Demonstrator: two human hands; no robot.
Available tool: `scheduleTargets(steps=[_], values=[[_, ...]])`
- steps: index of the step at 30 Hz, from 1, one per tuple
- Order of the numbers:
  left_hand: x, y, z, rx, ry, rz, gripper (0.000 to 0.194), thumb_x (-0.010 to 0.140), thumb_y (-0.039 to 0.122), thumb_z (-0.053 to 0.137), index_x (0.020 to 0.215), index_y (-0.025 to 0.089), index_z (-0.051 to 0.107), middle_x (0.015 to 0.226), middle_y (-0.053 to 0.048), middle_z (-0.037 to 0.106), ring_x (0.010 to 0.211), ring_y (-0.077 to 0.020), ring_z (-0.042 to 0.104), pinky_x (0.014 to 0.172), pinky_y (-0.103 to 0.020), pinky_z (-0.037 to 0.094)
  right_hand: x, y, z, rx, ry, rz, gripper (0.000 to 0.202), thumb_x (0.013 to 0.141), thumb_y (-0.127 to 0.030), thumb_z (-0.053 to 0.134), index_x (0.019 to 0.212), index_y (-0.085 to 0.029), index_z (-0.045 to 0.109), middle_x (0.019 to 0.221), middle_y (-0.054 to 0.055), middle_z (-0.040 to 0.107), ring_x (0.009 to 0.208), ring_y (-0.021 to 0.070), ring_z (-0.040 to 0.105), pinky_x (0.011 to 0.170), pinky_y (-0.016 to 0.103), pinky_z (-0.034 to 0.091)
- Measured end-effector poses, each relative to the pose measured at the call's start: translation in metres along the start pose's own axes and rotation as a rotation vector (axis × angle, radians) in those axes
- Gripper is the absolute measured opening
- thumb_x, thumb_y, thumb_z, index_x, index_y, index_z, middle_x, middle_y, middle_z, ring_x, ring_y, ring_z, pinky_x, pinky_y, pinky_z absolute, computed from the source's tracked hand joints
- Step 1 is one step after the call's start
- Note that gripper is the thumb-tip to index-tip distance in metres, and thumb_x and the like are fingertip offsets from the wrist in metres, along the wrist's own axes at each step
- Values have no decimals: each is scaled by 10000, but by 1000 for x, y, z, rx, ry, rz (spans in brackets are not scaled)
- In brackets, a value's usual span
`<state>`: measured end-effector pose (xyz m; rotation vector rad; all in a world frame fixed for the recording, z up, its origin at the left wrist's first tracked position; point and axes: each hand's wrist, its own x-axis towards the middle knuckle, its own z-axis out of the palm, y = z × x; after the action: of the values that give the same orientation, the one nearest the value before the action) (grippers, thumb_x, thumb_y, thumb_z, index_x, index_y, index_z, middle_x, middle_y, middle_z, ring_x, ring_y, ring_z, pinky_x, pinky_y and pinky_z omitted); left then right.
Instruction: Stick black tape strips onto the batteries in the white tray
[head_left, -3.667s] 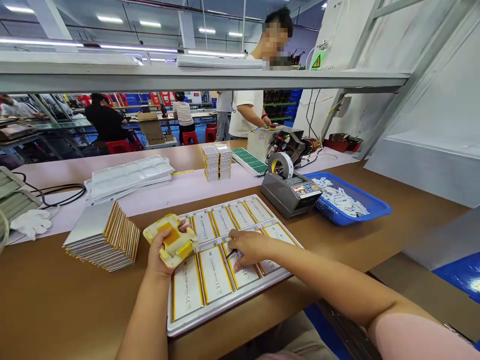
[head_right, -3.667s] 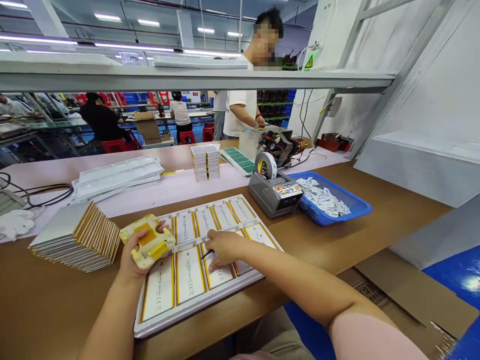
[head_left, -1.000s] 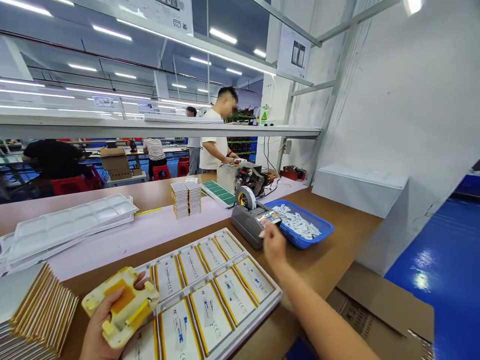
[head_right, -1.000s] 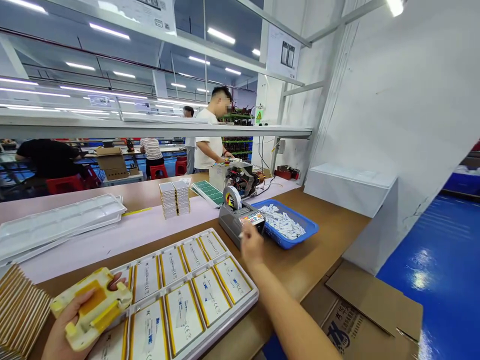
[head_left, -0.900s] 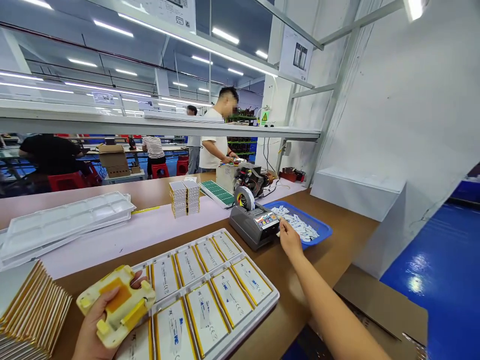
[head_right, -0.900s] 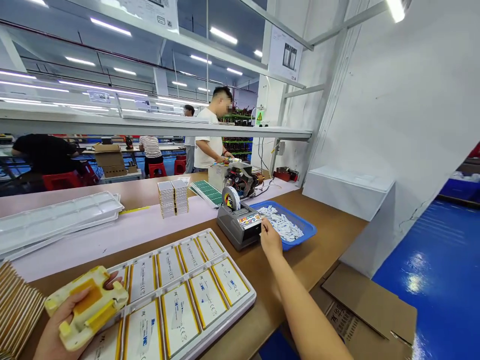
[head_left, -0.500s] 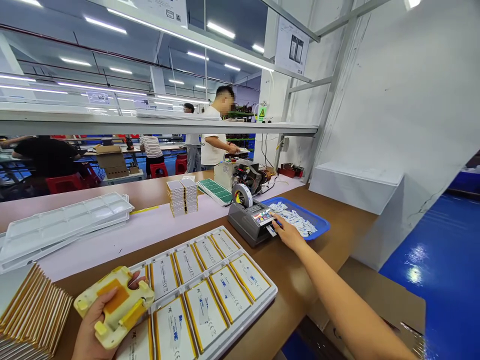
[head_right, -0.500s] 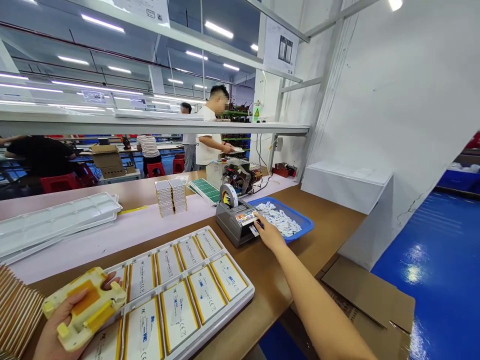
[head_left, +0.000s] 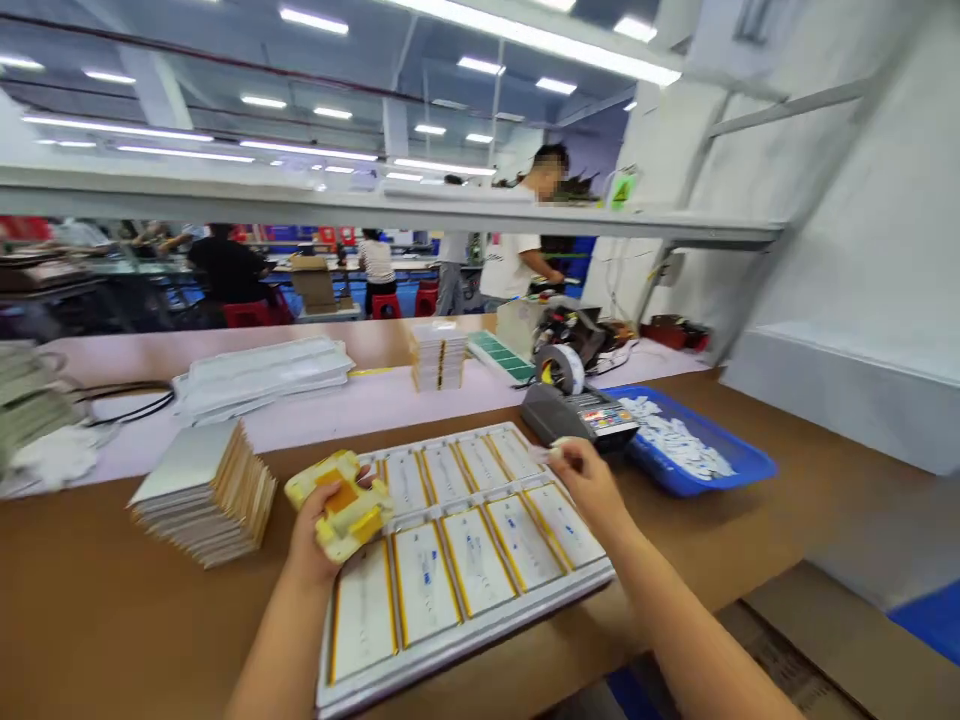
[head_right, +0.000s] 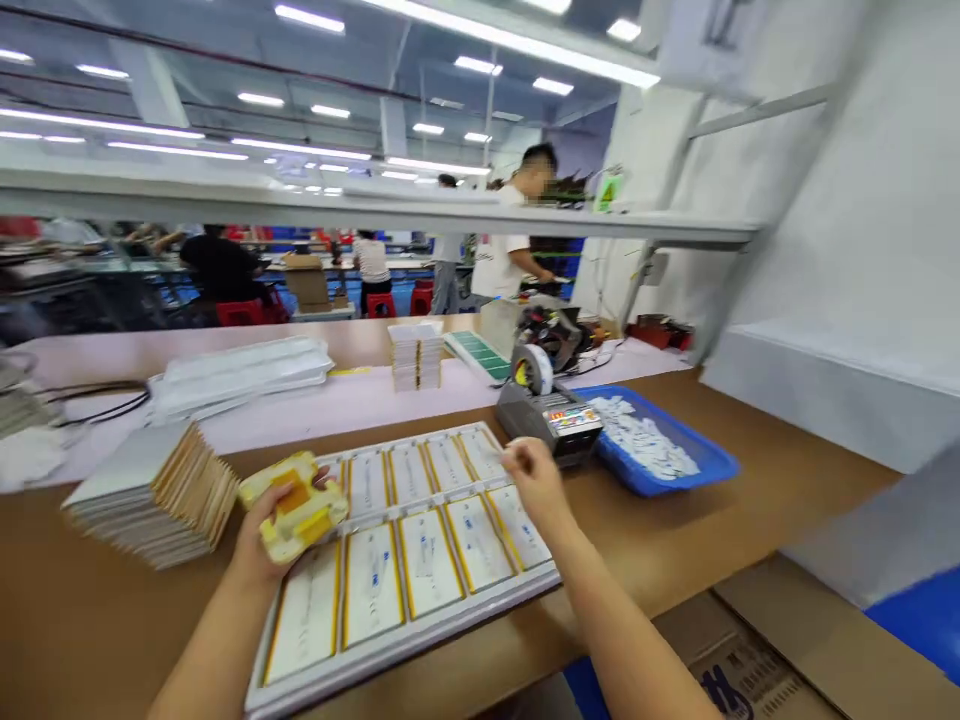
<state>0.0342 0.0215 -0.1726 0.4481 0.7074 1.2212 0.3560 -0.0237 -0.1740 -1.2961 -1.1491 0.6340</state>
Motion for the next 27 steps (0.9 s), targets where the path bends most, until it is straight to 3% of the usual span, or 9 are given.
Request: scheduleTargets(steps=[2,3,5,7,13,18,24,27], values=[[-2,-2,-2,-54,-10,40,310,665,154,478,962,111,552,819,-101,630,742,-230,604,654,-393,503,-23,-21,44,-253,-552,-257,212,702,-373,557,715,-163,531,786,18,496,754,127,483,697,259,402],[-2,-3,-3,-96,-32,84,301,674,170,470,959,114,549,840,-104,623,767,-226,597,664,-387,499,-34,-30,65,-347,-757,-332,203,723,-365,537,751,-165,541,852,32,492,794,134,483,732,271,395],[-2,-4,-6,-140,-63,105,285,686,194,460,950,130,547,884,-102,608,816,-225,582,694,-404,485,-48,-43,101,-526,-1020,-418,234,724,-377,539,816,-162,555,924,56,478,832,157,484,746,295,392],[-2,-6,-9,-168,-89,95,277,690,200,455,947,155,547,922,-86,595,859,-220,567,733,-425,468,-52,-48,126,-658,-1127,-445,284,704,-403,560,836,-152,568,935,73,475,835,177,486,732,308,397],[5,-7,-15,-233,-132,88,292,693,196,446,954,116,549,935,-99,581,896,-211,539,779,-409,444,-50,-46,154,-603,-1254,-519,347,704,-445,552,878,-146,573,905,64,488,787,152,481,694,268,404],[7,-7,-19,-250,-173,104,275,693,223,454,940,145,547,947,-86,580,877,-210,538,747,-416,446,-66,-46,172,-764,-1216,-562,442,648,-534,562,876,-155,576,918,79,503,832,202,488,676,299,399],[6,-10,-19,-249,-106,106,260,666,222,477,903,145,549,914,-88,583,850,-196,543,751,-358,439,-63,-37,182,-873,-1093,-361,675,500,-596,635,1023,-196,486,985,80,516,785,222,527,579,280,383],[6,-12,-19,-276,-110,118,247,668,222,473,890,145,548,908,-81,581,855,-190,541,777,-348,428,-55,-28,187,-839,-1097,-333,495,577,-507,634,955,-219,499,916,37,562,746,191,534,553,245,347]])
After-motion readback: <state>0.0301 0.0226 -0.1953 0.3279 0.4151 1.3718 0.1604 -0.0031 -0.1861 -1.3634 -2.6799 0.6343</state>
